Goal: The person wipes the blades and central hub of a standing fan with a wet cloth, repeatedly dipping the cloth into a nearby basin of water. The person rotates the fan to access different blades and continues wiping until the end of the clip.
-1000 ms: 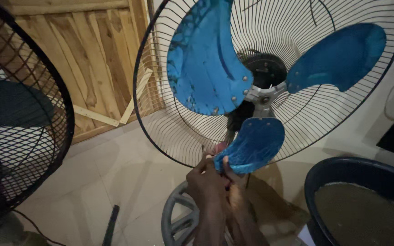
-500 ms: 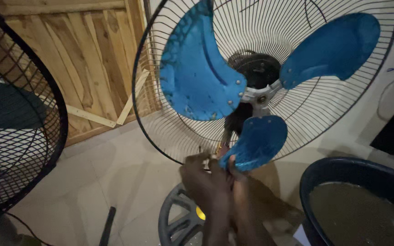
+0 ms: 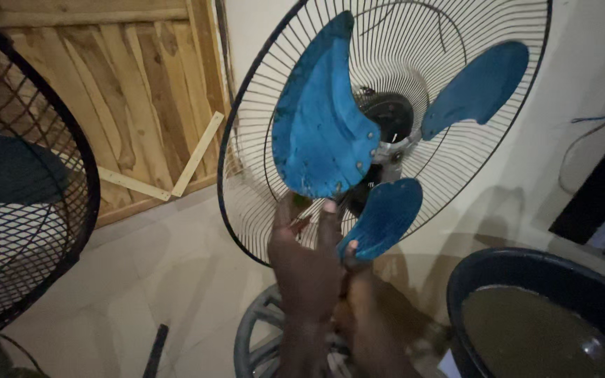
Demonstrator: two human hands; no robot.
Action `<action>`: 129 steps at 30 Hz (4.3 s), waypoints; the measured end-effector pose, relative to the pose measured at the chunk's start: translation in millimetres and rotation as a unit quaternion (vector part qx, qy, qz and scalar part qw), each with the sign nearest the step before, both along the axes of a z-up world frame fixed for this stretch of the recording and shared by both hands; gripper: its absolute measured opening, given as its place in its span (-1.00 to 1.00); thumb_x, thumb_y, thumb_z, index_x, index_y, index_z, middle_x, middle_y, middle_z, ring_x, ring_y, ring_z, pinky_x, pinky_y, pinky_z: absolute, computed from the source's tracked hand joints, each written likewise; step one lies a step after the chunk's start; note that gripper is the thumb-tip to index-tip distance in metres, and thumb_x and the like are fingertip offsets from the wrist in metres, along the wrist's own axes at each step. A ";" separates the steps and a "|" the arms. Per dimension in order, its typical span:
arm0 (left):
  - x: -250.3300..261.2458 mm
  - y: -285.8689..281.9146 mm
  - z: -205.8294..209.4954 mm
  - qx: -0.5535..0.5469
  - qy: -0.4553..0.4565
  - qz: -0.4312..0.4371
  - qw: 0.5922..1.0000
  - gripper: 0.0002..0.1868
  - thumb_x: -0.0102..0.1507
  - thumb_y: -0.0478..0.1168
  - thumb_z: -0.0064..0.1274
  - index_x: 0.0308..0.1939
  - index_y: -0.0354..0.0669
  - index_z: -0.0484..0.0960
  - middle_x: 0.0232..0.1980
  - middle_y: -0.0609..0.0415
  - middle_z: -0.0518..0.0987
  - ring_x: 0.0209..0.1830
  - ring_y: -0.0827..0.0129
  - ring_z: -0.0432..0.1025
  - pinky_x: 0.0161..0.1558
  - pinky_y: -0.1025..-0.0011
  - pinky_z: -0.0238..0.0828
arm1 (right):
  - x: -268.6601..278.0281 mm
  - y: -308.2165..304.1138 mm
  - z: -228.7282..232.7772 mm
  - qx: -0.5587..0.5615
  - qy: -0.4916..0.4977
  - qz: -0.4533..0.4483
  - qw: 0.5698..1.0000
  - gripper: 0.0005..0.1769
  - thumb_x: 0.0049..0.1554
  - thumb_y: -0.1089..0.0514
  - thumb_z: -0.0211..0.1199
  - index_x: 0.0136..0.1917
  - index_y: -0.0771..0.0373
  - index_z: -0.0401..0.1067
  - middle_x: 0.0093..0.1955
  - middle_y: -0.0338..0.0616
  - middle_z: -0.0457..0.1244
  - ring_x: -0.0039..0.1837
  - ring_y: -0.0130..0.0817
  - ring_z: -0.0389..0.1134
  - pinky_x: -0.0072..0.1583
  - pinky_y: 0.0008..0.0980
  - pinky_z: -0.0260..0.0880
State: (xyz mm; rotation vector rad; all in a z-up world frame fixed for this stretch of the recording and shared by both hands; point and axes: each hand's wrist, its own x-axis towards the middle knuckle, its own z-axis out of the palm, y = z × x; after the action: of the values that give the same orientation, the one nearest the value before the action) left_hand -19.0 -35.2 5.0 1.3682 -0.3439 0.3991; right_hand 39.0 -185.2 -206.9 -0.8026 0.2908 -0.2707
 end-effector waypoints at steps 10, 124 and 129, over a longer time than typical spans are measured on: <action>-9.3 31.6 36.8 -0.047 -0.097 -0.041 0.993 -0.72 0.40 -0.18 0.01 0.04 -0.37 0.58 -0.10 0.01 0.71 -0.05 0.42 0.62 0.04 0.42 0.54 | -10.0 32.9 29.8 0.174 0.033 0.020 0.984 -0.46 0.27 -0.32 0.08 -0.31 0.08 0.10 -0.52 -0.29 -0.02 -0.45 -0.38 0.05 -0.37 -0.33 0.09; -34.5 43.2 24.4 0.025 -0.020 0.117 0.993 -0.47 0.33 -0.32 -0.15 0.42 -0.11 0.39 0.34 -0.07 0.52 0.11 0.24 0.58 -0.26 0.35 0.62 | -104.6 -23.4 113.8 0.048 -0.113 0.006 0.992 -0.47 0.17 0.06 -0.16 0.32 0.33 0.28 0.32 0.17 0.28 0.30 0.03 0.35 0.31 0.15 0.34; -36.8 37.2 20.0 0.040 0.000 0.142 0.989 -0.47 0.33 -0.34 -0.14 0.42 -0.10 0.44 0.24 -0.12 0.55 0.12 0.18 0.57 -0.21 0.34 0.63 | -80.7 -43.7 92.3 0.099 -0.336 0.102 0.931 -0.67 0.48 0.06 -0.14 0.33 0.26 0.30 0.28 0.07 0.27 0.26 -0.07 0.31 0.22 -0.05 0.33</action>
State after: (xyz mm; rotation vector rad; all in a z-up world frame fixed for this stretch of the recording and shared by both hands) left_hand -55.8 2.0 25.0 1.5008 -0.1662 0.6264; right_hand -41.7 -229.0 -114.6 -0.4960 -0.4050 -0.2982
